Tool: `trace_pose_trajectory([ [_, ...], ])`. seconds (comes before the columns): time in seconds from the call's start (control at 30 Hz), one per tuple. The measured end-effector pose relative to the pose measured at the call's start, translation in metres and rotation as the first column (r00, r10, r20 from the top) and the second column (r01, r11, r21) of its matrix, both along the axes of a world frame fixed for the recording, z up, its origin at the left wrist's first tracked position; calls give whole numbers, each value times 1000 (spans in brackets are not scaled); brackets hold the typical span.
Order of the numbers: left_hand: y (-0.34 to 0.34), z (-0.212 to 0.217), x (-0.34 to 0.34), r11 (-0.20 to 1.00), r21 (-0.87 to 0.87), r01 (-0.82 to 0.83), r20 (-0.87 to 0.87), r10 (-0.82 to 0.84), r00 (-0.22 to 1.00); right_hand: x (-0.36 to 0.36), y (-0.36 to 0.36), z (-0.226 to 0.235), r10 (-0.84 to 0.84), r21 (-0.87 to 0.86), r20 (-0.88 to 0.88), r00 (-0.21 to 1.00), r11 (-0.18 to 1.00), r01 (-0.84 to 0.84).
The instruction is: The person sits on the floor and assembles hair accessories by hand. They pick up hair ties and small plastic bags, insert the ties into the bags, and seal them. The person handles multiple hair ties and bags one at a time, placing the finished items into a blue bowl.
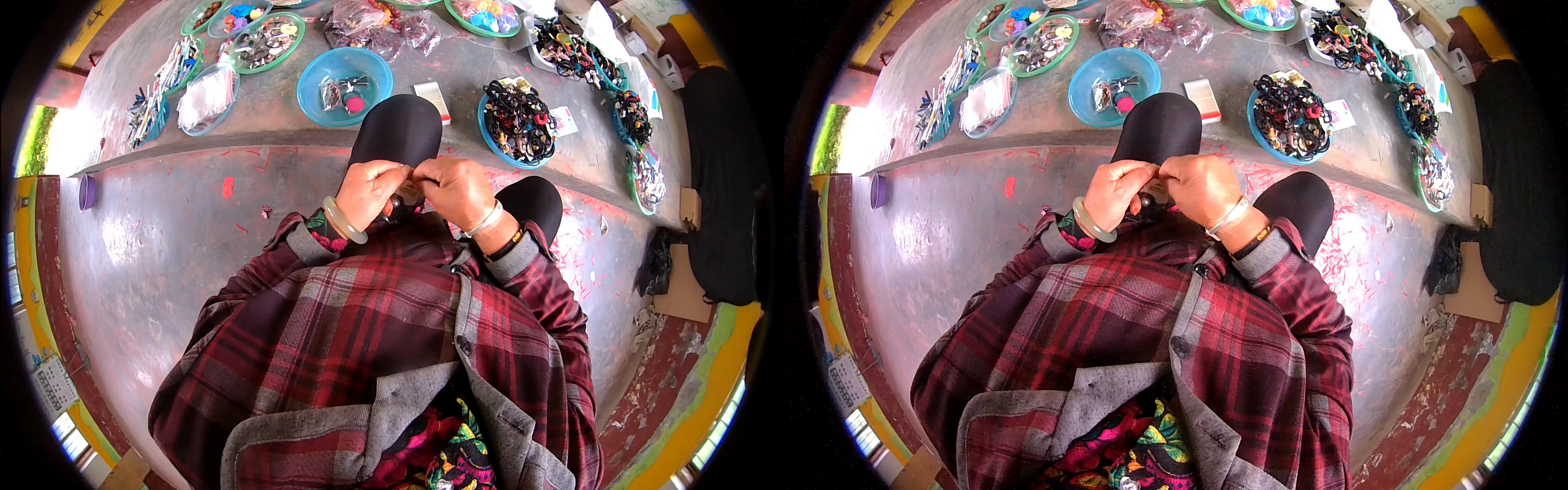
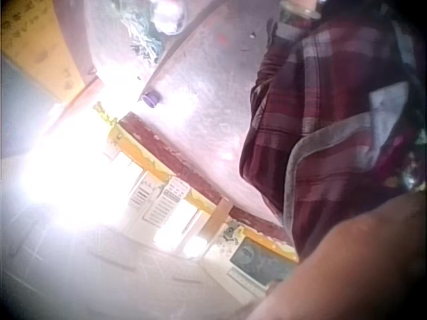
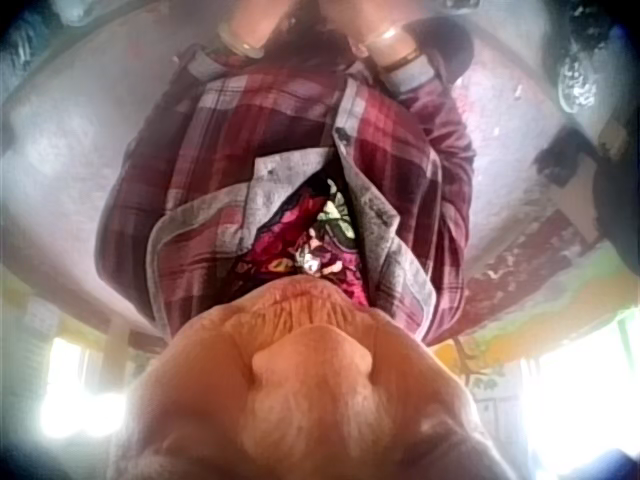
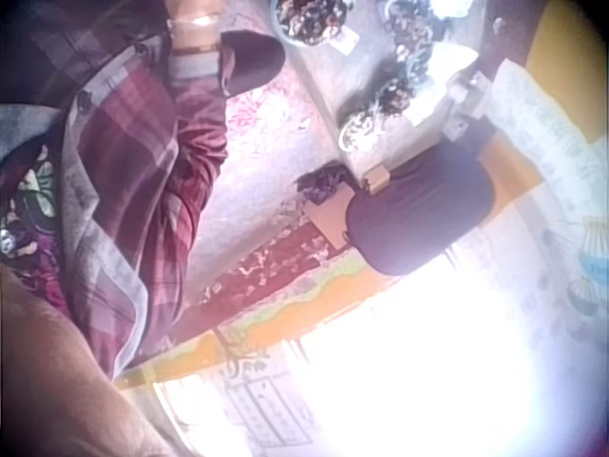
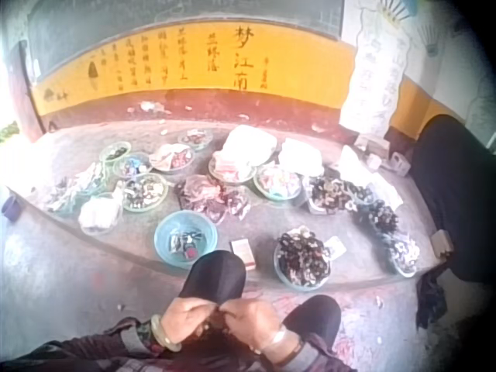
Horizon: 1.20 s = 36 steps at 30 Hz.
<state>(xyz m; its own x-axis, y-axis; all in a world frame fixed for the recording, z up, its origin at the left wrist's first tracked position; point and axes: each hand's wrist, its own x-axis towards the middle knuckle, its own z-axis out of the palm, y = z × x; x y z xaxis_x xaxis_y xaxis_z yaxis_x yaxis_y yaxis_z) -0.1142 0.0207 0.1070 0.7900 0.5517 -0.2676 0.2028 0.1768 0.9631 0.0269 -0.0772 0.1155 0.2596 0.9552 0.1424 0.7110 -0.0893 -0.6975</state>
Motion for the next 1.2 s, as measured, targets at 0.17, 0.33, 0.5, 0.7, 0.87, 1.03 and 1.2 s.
trace_pose_trajectory([
  [0.17, 1, -3, 0, 999, -49, 5, 21, -4, 1000, -4, 0, -4, -6, -13, -15, 1000, 1000, 6],
  [0.33, 2, -10, 1, 983, -175, -59, 40, 67, 997, -6, -2, -6, 41, 79, 149, 988, 995, -53],
  [0.5, 3, -7, 1, 966, -248, -77, 35, 88, 995, -7, -3, 9, 80, 117, 193, 978, 988, -104],
  [0.7, 1, -2, 2, 959, -266, -100, 11, 107, 994, -7, -5, 8, 93, 38, 212, 973, 994, -104],
  [0.87, 2, -7, 3, 965, -249, -84, 4, 88, 996, -10, -4, -2, 70, 12, 222, 972, 997, -75],
  [1.03, 5, -12, 2, 946, -325, -10, 59, 31, 998, -11, -3, -2, 36, 40, 174, 984, 998, -43],
  [1.2, 14, -3, 0, 870, -485, 90, 53, -73, 996, -13, -3, 0, -5, 37, 139, 990, 999, -1],
])
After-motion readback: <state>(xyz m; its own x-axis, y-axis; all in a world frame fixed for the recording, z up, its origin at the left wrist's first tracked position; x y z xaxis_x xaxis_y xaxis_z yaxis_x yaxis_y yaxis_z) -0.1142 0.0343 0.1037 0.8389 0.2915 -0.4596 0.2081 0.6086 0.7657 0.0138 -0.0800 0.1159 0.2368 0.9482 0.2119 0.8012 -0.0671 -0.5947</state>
